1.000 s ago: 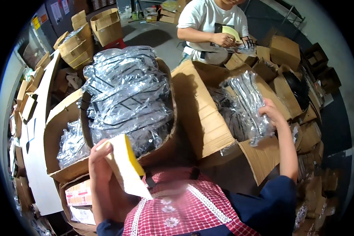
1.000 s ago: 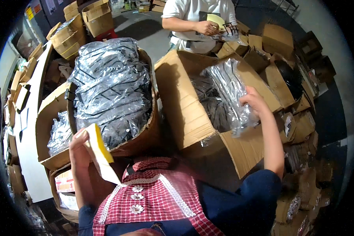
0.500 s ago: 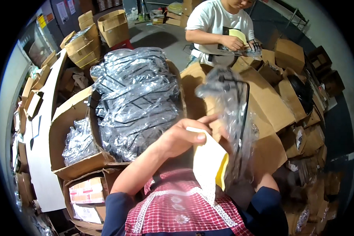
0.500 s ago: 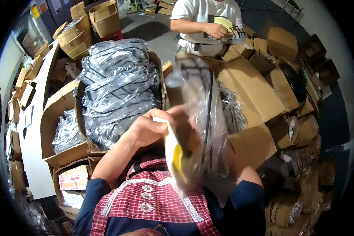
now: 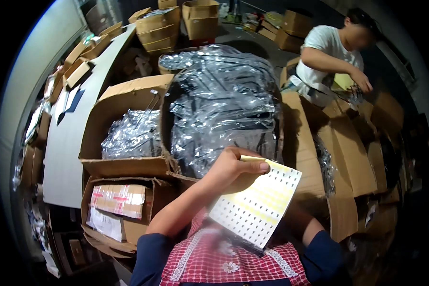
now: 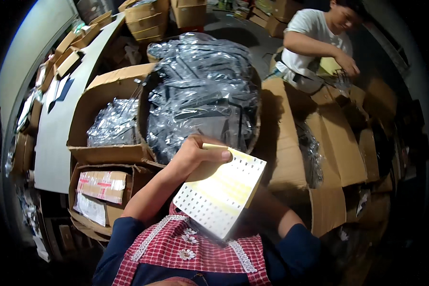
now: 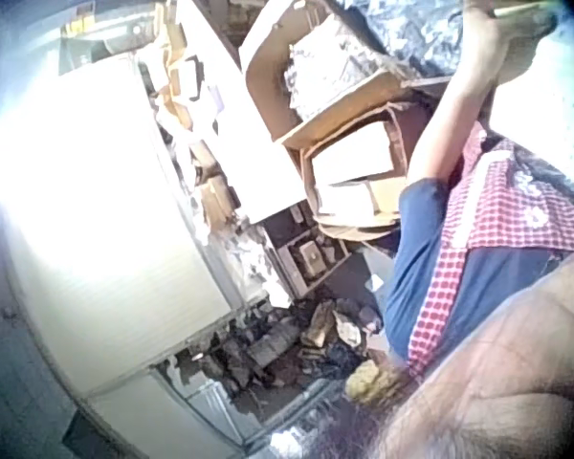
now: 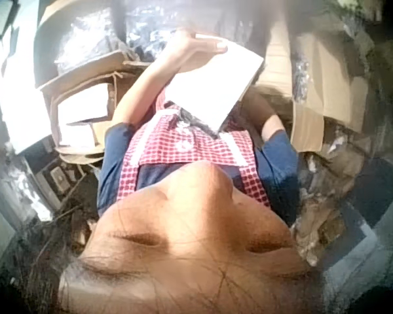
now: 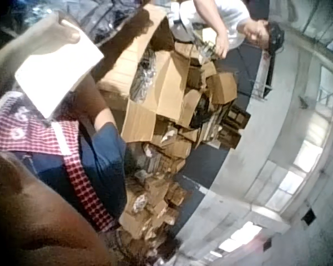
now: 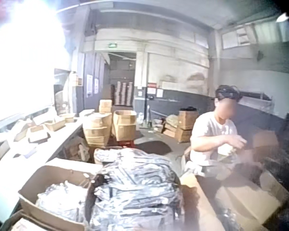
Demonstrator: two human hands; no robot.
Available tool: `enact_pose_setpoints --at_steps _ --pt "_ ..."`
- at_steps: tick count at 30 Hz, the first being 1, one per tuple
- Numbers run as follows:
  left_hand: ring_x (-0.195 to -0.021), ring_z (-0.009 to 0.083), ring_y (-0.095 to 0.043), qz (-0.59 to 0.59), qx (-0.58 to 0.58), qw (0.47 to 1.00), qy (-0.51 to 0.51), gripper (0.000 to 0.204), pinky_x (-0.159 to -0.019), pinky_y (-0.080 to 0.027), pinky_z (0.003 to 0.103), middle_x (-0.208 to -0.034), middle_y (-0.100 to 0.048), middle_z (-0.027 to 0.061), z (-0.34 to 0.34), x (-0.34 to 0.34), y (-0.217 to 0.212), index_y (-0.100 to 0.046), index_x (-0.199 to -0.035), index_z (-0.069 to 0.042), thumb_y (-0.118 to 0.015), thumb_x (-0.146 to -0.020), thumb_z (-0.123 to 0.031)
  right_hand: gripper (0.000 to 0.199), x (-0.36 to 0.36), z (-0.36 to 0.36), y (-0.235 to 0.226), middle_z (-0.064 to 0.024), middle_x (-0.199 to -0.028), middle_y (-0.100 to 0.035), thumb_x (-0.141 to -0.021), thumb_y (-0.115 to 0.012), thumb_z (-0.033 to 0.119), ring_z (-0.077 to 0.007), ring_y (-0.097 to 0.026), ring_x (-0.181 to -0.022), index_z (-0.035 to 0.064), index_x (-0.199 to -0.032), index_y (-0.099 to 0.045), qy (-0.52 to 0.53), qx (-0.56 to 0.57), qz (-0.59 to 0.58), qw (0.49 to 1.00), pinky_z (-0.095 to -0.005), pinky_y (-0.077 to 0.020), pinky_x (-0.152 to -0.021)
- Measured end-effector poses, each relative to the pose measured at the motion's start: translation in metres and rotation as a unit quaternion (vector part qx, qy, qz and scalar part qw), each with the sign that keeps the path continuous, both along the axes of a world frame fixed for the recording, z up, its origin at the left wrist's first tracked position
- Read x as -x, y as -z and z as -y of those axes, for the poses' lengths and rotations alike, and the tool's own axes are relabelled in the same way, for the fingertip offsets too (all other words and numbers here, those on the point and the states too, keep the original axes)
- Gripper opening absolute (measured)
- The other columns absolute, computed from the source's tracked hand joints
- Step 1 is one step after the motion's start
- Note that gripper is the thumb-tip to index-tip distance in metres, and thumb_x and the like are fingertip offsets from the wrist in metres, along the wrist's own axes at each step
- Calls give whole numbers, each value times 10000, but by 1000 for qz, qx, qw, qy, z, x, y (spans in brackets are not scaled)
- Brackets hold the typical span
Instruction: The person takes black plastic components from a box, applies small circular stickers from a sheet to each part by hand, and places the items into plastic bags.
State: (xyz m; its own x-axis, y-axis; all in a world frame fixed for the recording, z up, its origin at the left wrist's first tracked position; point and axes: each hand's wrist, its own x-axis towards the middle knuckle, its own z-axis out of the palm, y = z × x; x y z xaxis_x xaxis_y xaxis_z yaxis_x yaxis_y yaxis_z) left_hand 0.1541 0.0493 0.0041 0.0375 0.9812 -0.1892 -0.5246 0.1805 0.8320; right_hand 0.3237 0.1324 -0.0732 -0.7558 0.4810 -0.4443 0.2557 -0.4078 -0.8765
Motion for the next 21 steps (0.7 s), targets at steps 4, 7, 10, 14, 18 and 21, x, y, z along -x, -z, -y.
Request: enact_pose_setpoints --at_steps 4,7,10,14,18,21 --pt "-720 162 -686 -22 44 993 -109 277 -676 -532 251 -872 -731 135 25 21 27 -726 -985 78 -774 -800 -122 521 -3 -21 -9 -127 -1090 -685 -746 -571 3 -207 -661 -992 -7 -1267 -586 -31 -98 98 990 -302 -517 -920" --pt "-741 108 -670 -201 46 969 -138 245 -671 -528 240 -879 -733 91 33 36 38 -723 -1015 60 -737 -842 -113 286 -13 -34 -42 -69 -1018 -679 -856 -557 -34 -126 -626 -945 -16 -1132 -627 28 -213 -41 976 -270 -496 -867" --pt "-741 97 -660 -224 48 959 -167 236 -667 -524 240 -875 -732 75 41 38 42 -725 -1025 42 -723 -866 -133 188 13 -25 -75 -39 -1030 -650 -887 -587 55 -118 -603 -911 9 -1067 -622 39 -322 -106 940 -260 -478 -815" --pt "-751 87 -646 -274 37 946 -169 245 -675 -520 245 -868 -728 63 44 38 42 -727 -1030 29 -729 -869 -156 130 32 -22 -91 -140 -907 -618 -824 -650 40 -295 -624 -859 -9 -940 -617 -122 -563 -45 816 -355 -497 -781" --pt "-754 87 -641 -270 15 947 -173 227 -678 -517 242 -875 -725 66 44 41 50 -722 -1027 37 -719 -863 -120 130 33 -18 -81 -143 -893 -586 -801 -639 13 -340 -590 -865 10 -922 -590 -139 -639 -22 756 -404 -486 -769" --pt "-757 92 -646 -264 28 947 -183 226 -683 -519 238 -882 -725 74 40 43 66 -718 -1032 40 -724 -850 -93 145 37 -15 -69 -141 -894 -573 -801 -639 -1 -343 -581 -861 14 -935 -585 -126 -683 -14 719 -410 -479 -762"
